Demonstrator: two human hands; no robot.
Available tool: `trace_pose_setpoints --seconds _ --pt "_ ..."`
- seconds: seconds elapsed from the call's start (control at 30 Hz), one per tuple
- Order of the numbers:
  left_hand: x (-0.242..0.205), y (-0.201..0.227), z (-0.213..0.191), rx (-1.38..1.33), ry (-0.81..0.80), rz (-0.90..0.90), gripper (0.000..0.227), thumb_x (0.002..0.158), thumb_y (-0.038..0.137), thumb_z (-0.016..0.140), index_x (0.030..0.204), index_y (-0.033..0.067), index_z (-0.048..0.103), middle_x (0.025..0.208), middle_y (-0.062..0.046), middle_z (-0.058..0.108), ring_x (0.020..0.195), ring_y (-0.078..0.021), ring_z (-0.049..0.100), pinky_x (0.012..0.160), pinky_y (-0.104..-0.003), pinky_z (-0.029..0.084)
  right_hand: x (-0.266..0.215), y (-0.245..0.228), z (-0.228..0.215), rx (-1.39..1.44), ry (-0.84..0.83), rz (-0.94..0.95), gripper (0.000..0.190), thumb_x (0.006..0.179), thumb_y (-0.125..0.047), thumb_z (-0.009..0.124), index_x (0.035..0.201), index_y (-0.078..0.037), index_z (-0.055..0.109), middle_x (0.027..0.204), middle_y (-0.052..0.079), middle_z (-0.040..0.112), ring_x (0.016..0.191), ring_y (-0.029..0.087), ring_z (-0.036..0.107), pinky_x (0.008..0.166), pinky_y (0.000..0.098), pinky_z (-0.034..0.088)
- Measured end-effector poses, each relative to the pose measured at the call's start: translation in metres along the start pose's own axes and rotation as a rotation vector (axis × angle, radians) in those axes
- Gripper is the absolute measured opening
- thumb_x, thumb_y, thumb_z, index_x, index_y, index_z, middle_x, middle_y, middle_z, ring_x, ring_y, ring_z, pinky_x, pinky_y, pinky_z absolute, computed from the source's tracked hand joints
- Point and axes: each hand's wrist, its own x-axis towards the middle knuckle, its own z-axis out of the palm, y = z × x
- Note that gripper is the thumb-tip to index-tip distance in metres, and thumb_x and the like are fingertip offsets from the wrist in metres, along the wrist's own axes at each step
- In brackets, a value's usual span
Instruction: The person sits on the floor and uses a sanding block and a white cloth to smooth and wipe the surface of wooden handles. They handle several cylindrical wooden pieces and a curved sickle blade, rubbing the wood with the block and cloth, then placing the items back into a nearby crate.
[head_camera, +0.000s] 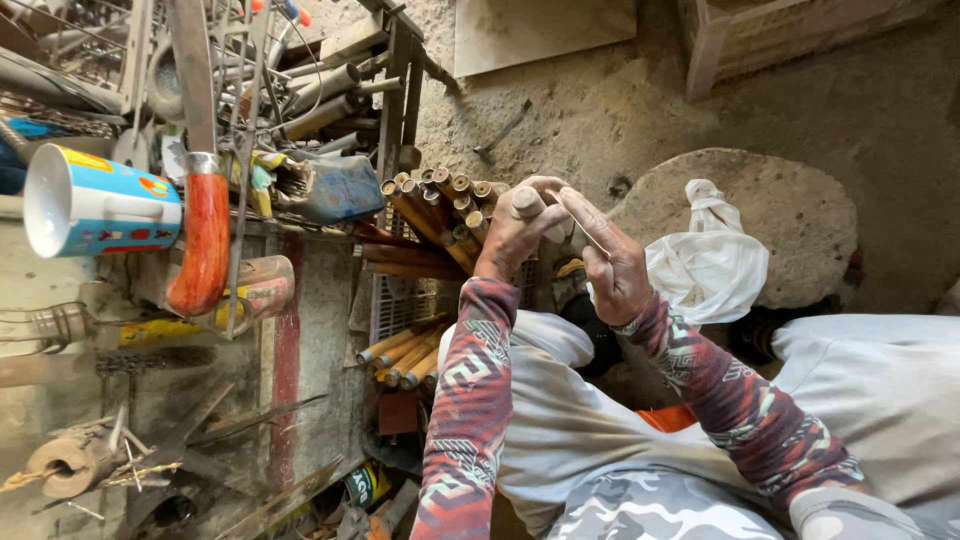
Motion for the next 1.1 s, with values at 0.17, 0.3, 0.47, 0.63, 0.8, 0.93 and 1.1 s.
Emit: trace_pose_setpoints --seconds 0.17,0.3,0.47,0.63,0.8,0.93,1.1 --pt "0.009 -0.004 0.006 0.018 0.402 0.04 0.021 0.095 0.016 0.074 0.11 0.0024 0.069 0.087 -0.004 0.072 0.072 -0.0121 0.071 0.065 -0.025 0.06 0.008 -0.003 0.007 -0.027 -0.007 -0.002 0.055 0.101 -0.014 0.038 0.151 0.006 0.047 0.154 0.027 0.053 0.148 0.038 0.05 0.123 0.0394 0.038" --pt "0.007 -0.008 0.011 -0.038 0.63 0.1 0.02 0.096 0.011 0.075 0.111 -0.0002 0.069 0.087 -0.005 0.071 0.073 -0.0112 0.065 0.065 -0.024 0.055 0.013 0.0 0.014 -0.058 -0.01 0.006 0.053 0.103 -0.018 0.038 0.149 0.005 0.049 0.153 0.027 0.053 0.147 0.037 0.052 0.122 0.0387 0.04" --pt "0.01 -0.013 0.009 -0.216 0.485 0.21 0.04 0.092 0.007 0.074 0.129 0.0047 0.059 0.097 -0.003 0.066 0.085 -0.0092 0.065 0.077 -0.022 0.057 0.03 0.013 0.03 -0.079 -0.014 -0.036 0.055 0.102 -0.021 0.039 0.15 0.005 0.048 0.153 0.03 0.052 0.147 0.039 0.05 0.123 0.0417 0.04" --pt "0.006 -0.022 0.004 -0.379 0.232 0.252 0.033 0.101 0.011 0.063 0.133 0.0061 0.054 0.11 -0.002 0.063 0.097 -0.0094 0.062 0.085 -0.025 0.056 0.044 0.023 0.047 -0.138 -0.09 -0.033 0.06 0.097 -0.018 0.04 0.152 0.006 0.044 0.154 0.03 0.05 0.149 0.042 0.044 0.128 0.0457 0.031" --pt "0.013 -0.041 -0.008 -0.333 0.015 0.16 0.025 0.107 0.01 0.059 0.13 0.0009 0.059 0.111 -0.005 0.067 0.1 -0.0136 0.063 0.09 -0.029 0.054 0.041 0.035 0.044 -0.168 -0.139 -0.021 0.061 0.098 -0.02 0.04 0.153 0.005 0.044 0.154 0.031 0.049 0.15 0.043 0.043 0.128 0.046 0.029" --pt "0.02 -0.065 -0.017 -0.277 -0.155 0.14 0.03 0.099 0.006 0.065 0.129 0.002 0.059 0.115 -0.004 0.066 0.102 -0.0142 0.063 0.091 -0.03 0.055 0.041 0.038 0.041 -0.223 -0.185 -0.051 0.061 0.102 -0.024 0.035 0.155 0.004 0.04 0.156 0.03 0.047 0.15 0.042 0.043 0.129 0.0474 0.029" --pt "0.028 -0.096 -0.014 -0.438 -0.1 0.215 0.022 0.104 0.011 0.065 0.124 0.0031 0.064 0.122 -0.006 0.068 0.109 -0.0166 0.064 0.095 -0.032 0.055 0.043 0.026 0.046 -0.272 -0.129 -0.052 0.061 0.102 -0.024 0.034 0.155 0.005 0.04 0.157 0.03 0.046 0.15 0.044 0.043 0.129 0.0483 0.03"
